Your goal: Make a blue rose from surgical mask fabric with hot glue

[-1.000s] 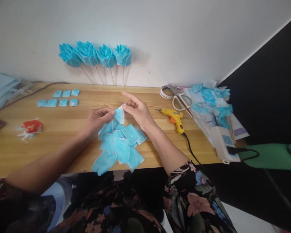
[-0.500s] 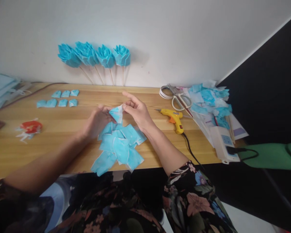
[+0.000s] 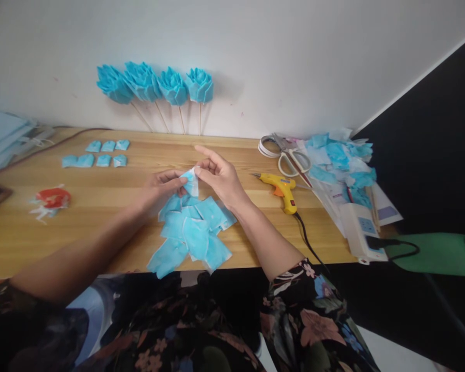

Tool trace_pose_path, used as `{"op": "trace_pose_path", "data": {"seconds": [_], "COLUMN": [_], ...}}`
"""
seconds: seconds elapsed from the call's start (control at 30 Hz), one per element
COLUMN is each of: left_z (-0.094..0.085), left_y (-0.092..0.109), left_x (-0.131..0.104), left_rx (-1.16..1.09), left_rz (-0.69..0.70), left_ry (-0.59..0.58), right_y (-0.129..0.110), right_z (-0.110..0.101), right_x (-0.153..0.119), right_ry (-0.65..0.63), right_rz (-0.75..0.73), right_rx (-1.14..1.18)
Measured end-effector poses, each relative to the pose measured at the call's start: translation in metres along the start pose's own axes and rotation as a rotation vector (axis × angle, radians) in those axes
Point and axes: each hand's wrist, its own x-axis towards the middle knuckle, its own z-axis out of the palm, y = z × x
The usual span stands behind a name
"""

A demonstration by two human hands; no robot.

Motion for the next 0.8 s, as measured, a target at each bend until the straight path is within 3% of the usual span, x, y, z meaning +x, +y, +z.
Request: {"op": "trace_pose_path", "data": {"seconds": [0.23,0.5,0.8], "left_z": [0.004,0.002,0.001], "left_y": [0.01,0.007,0.008], "left_x": [-0.004,-0.001,0.0], "left_rx": [0.078,0.092,-0.025], "left_rz": [-0.014,-0.015,-0.023], "left_ry": [-0.008,0.04,0.088], "right_y": [0.0,-0.007,-0.009], "right_z": [0.0,0.0,-0.001], "right_x": [-0.002,-0.005,-0.007], "right_ry": [-0.019,-0.02,-0.048], "right_rz": [-0.056,-0.174,-0.462], "right_rx": [-0.116,-0.286,-0.642]}}
